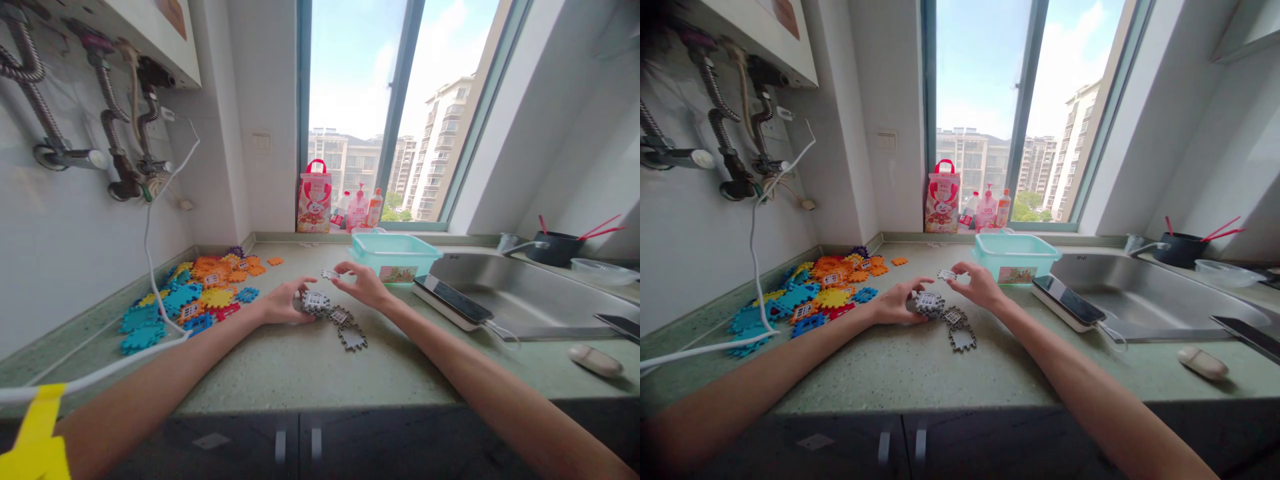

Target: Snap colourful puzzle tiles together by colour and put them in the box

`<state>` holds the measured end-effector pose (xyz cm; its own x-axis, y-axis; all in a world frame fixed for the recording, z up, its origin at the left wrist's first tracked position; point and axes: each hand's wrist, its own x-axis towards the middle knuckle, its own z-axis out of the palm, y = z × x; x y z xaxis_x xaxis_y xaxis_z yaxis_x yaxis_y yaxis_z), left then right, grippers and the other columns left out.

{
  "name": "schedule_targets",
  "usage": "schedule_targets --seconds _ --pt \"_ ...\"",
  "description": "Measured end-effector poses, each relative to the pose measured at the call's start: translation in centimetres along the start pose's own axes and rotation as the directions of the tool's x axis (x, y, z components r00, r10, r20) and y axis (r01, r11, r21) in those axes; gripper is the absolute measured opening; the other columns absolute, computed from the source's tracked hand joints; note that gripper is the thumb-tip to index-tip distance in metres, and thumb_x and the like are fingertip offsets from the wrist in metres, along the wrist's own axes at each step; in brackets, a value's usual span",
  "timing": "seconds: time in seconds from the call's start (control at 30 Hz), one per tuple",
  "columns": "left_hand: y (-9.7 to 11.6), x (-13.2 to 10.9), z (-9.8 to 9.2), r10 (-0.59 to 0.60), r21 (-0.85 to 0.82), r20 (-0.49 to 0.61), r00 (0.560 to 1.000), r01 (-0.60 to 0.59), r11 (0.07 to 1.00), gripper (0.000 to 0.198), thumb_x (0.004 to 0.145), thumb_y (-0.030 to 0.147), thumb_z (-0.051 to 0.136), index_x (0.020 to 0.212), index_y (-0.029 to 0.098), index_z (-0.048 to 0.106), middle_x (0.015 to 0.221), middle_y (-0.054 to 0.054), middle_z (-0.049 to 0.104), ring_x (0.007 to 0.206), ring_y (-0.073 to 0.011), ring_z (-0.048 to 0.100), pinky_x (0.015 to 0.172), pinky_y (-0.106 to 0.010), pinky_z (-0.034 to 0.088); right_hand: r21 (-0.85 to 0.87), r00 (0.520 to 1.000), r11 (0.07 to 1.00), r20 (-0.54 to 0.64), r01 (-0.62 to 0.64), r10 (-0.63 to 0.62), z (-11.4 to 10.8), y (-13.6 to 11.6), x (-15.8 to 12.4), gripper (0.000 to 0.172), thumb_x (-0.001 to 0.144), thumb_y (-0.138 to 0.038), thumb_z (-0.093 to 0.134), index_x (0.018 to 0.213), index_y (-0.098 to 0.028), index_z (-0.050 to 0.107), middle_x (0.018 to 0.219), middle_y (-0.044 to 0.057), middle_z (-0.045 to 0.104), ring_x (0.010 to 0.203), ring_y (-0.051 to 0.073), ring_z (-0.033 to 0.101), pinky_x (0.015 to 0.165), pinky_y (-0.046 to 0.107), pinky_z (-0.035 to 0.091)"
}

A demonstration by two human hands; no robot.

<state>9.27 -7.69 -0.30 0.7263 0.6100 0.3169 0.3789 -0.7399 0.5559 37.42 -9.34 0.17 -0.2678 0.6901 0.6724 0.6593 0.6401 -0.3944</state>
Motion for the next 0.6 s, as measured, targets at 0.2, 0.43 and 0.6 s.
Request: schedule_targets --seconds 0.2,0.43,0.6 --pt "0.1 0.1 -0.1 0.006 -0.018 0.007 1.0 -0.006 1.0 0.073 0.072 0.046 0.085 0.134 0.02 0.057 0.107 -0.003 0.069 0.095 -0.0232 0.067 0.088 -0.034 0.055 0.07 0.967 0.965 0.019 0.251 -0.253 -0.3 -3.9 -0.5 0.025 0.095 -0.039 0.071 0.113 -0.022 0.069 0.109 0.007 0.075 0.101 0.022 0.07 0.093 0.038 0.055" --pt "0.6 0.0 -0.4 -0.009 0.009 0.025 1.0 0.009 1.0 0.087 0.072 0.046 0.086 0.147 0.022 0.049 0.112 -0.005 0.07 0.098 -0.0244 0.068 0.094 -0.036 0.053 0.084 0.933 0.943 0.14 0.323 -0.332 -0.2 -4.5 -1.0 0.018 0.095 -0.038 0.074 0.105 -0.023 0.071 0.104 0.008 0.075 0.1 0.024 0.068 0.094 0.04 0.055" --pt "0.2 0.0 -0.3 0.007 0.013 0.019 1.0 -0.007 1.0 0.084 0.076 0.047 0.083 0.148 0.023 0.048 0.108 -0.003 0.07 0.096 -0.0235 0.07 0.091 -0.035 0.053 0.084 0.926 0.943 0.176 0.323 -0.333 -1.0 -4.8 -0.8 0.02 0.099 -0.038 0.07 0.113 -0.024 0.073 0.118 0.01 0.074 0.111 0.023 0.068 0.101 0.041 0.054"
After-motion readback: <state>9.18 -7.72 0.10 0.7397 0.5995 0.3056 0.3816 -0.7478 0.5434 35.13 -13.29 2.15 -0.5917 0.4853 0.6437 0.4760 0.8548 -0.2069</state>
